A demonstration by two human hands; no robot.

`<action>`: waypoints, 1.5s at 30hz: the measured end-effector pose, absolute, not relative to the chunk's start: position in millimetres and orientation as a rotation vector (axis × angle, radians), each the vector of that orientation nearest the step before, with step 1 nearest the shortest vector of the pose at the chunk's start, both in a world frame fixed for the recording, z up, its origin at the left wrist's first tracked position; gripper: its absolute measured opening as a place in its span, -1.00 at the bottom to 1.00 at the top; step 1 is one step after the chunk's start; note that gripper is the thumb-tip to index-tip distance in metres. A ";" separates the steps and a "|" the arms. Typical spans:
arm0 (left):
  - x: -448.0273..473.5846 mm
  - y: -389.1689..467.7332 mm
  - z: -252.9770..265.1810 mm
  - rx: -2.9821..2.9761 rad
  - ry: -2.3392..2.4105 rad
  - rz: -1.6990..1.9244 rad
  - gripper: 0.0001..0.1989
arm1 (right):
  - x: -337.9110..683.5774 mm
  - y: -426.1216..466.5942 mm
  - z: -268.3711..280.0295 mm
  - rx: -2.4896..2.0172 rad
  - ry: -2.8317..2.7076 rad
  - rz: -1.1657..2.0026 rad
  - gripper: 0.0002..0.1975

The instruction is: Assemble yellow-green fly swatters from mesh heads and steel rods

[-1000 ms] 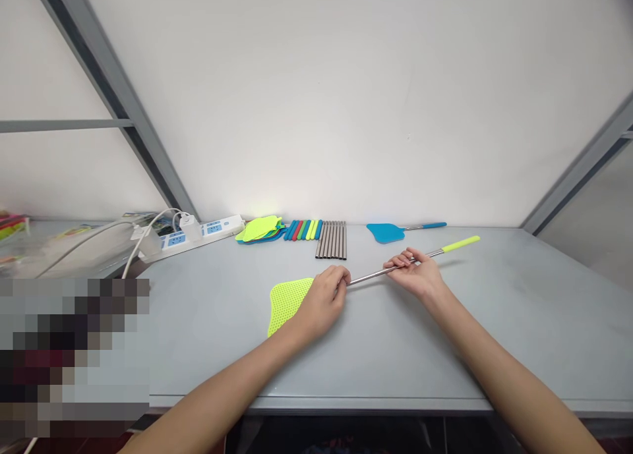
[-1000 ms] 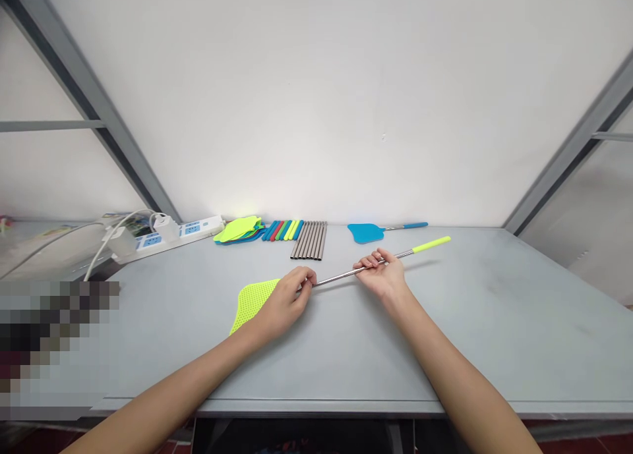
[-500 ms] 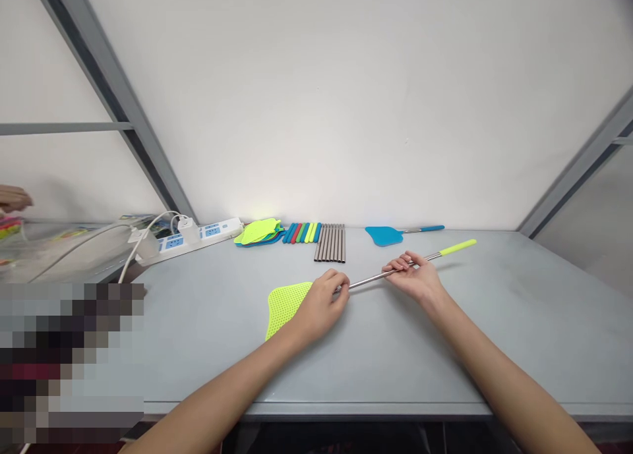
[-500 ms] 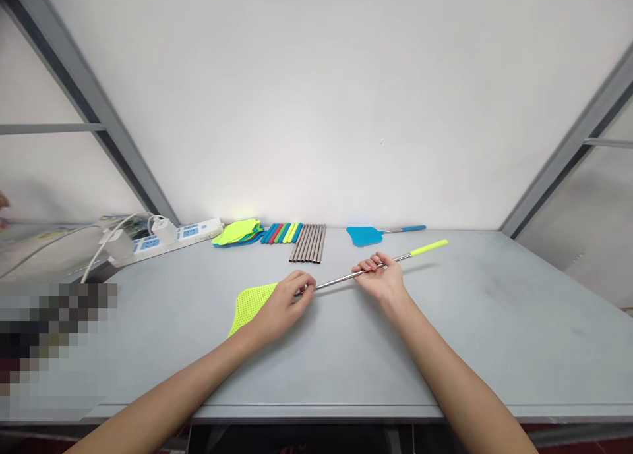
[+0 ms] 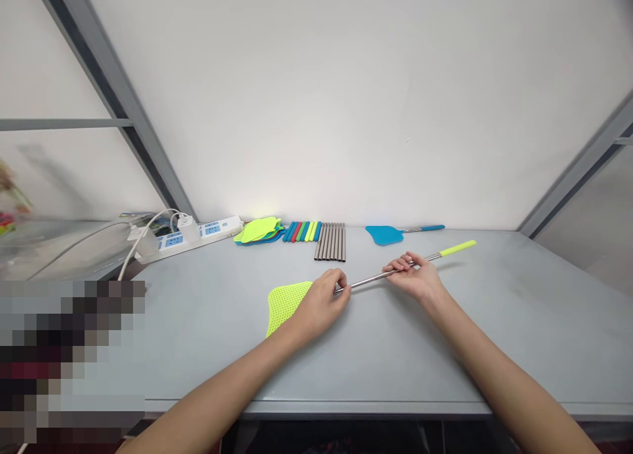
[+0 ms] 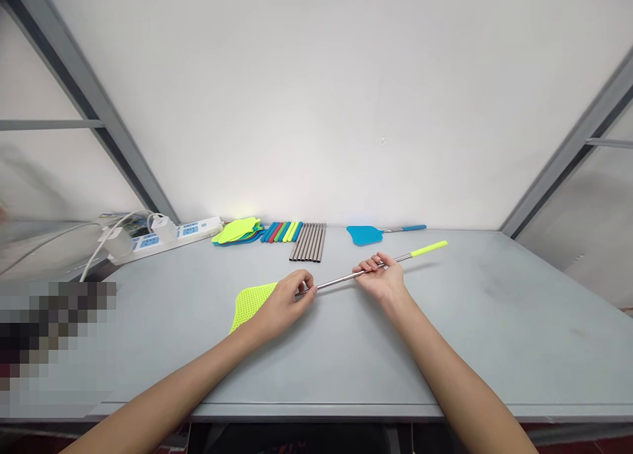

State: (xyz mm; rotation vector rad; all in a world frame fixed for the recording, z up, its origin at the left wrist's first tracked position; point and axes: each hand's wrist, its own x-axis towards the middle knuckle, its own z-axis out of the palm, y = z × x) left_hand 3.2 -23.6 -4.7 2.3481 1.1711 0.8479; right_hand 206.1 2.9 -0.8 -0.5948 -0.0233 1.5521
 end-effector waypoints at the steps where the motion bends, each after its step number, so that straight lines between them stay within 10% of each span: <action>1: 2.7 -23.9 -4.4 2.358 1.178 0.827 -0.86 | 206.3 3.1 -1.2 -0.605 -0.056 1.546 -0.77; 18: -7.2 -1.8 -19.0 2.635 0.992 0.297 -0.39 | 206.4 8.2 -10.9 -0.693 0.071 1.512 -0.79; 45: 2.2 23.6 -23.1 2.705 0.999 0.288 -0.29 | 206.0 9.2 -13.1 -0.704 0.091 1.442 -0.79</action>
